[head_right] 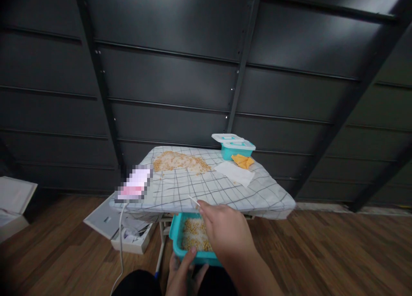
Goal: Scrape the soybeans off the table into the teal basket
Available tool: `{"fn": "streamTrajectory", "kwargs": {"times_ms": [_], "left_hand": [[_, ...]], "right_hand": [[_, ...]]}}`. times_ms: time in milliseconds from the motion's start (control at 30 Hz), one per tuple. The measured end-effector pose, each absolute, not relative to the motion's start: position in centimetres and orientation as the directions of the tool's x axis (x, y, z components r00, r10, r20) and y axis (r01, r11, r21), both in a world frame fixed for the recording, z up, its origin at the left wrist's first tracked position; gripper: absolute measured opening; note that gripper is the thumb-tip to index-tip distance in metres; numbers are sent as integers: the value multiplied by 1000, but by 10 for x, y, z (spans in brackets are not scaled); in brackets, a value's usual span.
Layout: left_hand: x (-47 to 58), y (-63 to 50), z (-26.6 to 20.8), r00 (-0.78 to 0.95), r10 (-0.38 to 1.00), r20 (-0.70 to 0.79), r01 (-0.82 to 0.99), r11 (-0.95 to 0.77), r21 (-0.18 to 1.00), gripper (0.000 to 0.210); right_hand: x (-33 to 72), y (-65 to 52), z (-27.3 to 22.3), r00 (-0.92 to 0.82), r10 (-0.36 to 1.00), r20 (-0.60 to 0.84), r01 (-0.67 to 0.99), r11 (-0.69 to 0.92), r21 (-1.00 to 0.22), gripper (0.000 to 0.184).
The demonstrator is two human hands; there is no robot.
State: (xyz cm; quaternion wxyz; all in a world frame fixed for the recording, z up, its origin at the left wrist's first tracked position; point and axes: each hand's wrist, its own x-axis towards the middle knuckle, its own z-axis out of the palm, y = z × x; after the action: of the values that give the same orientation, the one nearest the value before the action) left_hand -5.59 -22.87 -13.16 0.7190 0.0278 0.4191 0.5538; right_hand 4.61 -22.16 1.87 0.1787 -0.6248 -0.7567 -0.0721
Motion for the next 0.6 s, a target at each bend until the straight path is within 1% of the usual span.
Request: {"fn": "streamTrajectory", "kwargs": {"times_ms": [67,167,300,433,533,600], "left_hand": [[-58,-229,-130,61,824,-563,-775,394,494,43],[-60,-229,-130,78,824,-562,-777,403,483,47],[-62,-229,-130,63,825,-562,-785,389,483,46],[-65,-230,-129,16,831,-556,-788,352,504,48],[-67,-230,-129,-9,839,-544,-779,335,530,51],[-67,-229,-129,-28,838,-545,-771,329,546,50]], "right_hand": [[49,-222,14,-163,902,401,965,231,-126,36],[53,-223,6,-142,866,479,969,221,-111,36],[58,-225,0,-159,792,589,966,249,-73,36],[65,-223,6,-189,693,696,953,300,-40,35],[68,-211,14,-241,634,735,939,342,13,33],[68,-199,15,-291,612,735,923,381,48,32]]}}
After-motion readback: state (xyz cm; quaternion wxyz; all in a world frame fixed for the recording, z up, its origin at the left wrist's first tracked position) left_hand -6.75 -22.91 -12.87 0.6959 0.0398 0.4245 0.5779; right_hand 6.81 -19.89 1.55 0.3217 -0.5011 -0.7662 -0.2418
